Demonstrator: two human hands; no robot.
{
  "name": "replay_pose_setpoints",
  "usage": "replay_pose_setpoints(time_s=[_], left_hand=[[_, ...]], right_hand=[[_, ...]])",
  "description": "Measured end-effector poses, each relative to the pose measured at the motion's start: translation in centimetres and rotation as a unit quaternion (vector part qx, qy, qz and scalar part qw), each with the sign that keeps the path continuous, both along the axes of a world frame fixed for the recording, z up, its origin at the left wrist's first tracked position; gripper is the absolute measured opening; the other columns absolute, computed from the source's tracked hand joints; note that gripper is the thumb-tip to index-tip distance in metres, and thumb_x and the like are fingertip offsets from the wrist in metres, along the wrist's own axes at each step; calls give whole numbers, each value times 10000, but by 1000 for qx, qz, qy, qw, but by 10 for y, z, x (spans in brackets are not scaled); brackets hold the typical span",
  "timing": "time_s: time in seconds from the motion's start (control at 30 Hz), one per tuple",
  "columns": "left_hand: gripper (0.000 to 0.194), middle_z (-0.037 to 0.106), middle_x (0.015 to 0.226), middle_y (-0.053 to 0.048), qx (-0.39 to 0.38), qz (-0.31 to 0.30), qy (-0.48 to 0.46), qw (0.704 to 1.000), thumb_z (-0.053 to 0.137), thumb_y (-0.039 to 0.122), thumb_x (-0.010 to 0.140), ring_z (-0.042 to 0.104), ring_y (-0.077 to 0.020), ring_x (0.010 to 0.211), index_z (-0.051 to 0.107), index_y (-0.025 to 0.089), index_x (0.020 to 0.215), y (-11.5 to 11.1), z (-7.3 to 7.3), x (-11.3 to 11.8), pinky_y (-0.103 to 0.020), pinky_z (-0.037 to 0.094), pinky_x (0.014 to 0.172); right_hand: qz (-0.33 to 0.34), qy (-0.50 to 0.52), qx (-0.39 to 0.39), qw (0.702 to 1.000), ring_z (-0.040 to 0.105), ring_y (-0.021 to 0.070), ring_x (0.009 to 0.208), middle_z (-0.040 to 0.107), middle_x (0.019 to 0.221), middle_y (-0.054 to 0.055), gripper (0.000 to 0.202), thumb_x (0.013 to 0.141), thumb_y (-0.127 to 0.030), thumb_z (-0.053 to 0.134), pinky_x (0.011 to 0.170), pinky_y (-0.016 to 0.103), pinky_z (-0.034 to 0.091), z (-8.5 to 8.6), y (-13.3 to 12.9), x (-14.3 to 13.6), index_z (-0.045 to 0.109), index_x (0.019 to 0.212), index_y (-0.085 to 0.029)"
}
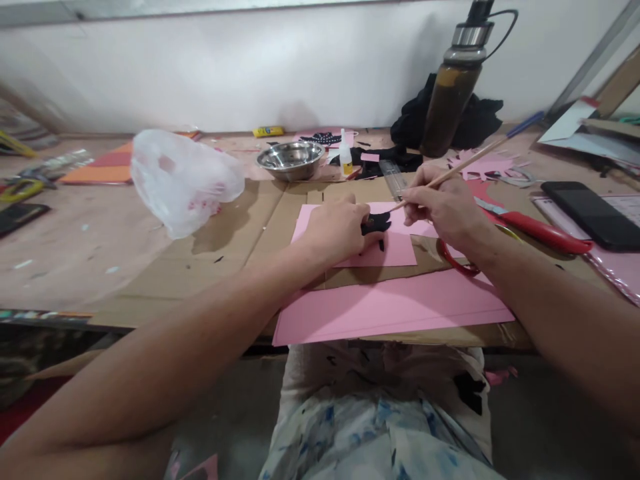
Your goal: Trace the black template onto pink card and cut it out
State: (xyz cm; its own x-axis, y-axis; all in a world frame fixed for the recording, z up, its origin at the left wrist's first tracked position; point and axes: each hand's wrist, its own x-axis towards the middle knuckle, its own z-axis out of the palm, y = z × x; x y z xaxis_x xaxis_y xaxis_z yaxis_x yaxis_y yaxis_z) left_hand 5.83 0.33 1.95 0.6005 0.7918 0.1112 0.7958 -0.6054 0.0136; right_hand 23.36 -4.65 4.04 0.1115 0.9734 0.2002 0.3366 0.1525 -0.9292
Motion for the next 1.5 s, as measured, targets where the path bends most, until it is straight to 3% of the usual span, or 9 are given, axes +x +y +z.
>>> replay_pose_setpoints(time_s=[0.1, 0.37, 0.5, 0.63, 0.8, 0.97, 1.13, 1.33, 1.5], left_hand=[[396, 659, 993, -88, -2, -4, 0, 1000, 477, 527, 928, 648, -237, 784, 718, 225, 1015, -3, 1, -2, -337, 432, 631], [361, 672, 1000, -73, -18, -16, 31, 999, 399, 344, 984, 642, -211, 763, 733, 209, 963, -6, 10, -6, -337, 446, 663], [396, 681, 1043, -69, -31, -41, 34, 998, 363, 335, 1000, 653, -220, 815, 739, 218, 958, -4, 9, -11, -349, 469, 703], [388, 692, 1109, -77, -35, -73, 13, 997, 359, 321, 1011, 664, -237, 940, 725, 208, 1073, -1, 6, -18, -366, 500, 808], [335, 697, 1149, -65, -45, -75, -16, 996, 422, 322, 1002, 659, -236, 1029, 710, 207, 1129, -4, 5, -24, -379, 514, 914], [295, 698, 1164, -78, -50, -67, -45, 996, 466, 300, 989, 649, -221, 1077, 708, 191, 1119, -6, 1, -26, -369, 516, 968], [309, 704, 1166, -61, -64, -76, -57, 993, 438, 268, 990, 647, -214, 1062, 739, 203, 1020, -3, -4, -29, -371, 516, 970], [299, 697, 1182, -59, -59, -78, -72, 993, 454, 274, 978, 653, -207, 1062, 725, 208, 1085, 0, -7, -33, -352, 527, 960], [298, 690, 1211, -57, -65, -94, -72, 991, 458, 297, 983, 641, -216, 1095, 710, 205, 1111, 2, -7, -36, -365, 513, 983]], right_hand=[[-23, 54, 20, 998, 531, 77, 513, 529, 543, -41, 250, 832, -77, 548, 508, 196, 450, -3, 4, 4, 455, 635, -198], [-59, 23, -2, 998, 522, 87, 488, 548, 540, -36, 234, 826, -77, 579, 463, 202, 410, -11, 9, 7, 477, 658, -203], [-68, 19, -21, 997, 503, 92, 481, 539, 538, -38, 245, 822, -81, 592, 461, 211, 401, -11, 11, 11, 458, 663, -212], [-72, 4, -42, 997, 499, 95, 492, 529, 552, -42, 233, 830, -87, 585, 438, 200, 375, -9, 11, 11, 447, 696, -218], [-95, -64, -73, 991, 502, 104, 507, 548, 611, -26, 198, 848, -185, 592, 391, 203, 325, -13, 12, 14, 457, 708, -222], [-83, -100, -12, 991, 497, 117, 556, 555, 622, -28, 106, 838, -220, 590, 467, 220, 350, -25, 15, 18, 512, 765, -222], [-85, -118, 48, 988, 518, 131, 646, 583, 739, -6, 81, 858, -217, 573, 535, 249, 370, -18, 11, 17, 539, 785, -224], [-104, -82, 63, 989, 533, 131, 664, 614, 788, -7, 39, 873, -244, 580, 568, 258, 376, -8, 11, 24, 587, 845, -217], [-117, -80, 42, 989, 559, 138, 713, 639, 806, 5, 90, 867, -283, 607, 594, 255, 390, -9, 12, 22, 634, 875, -197]])
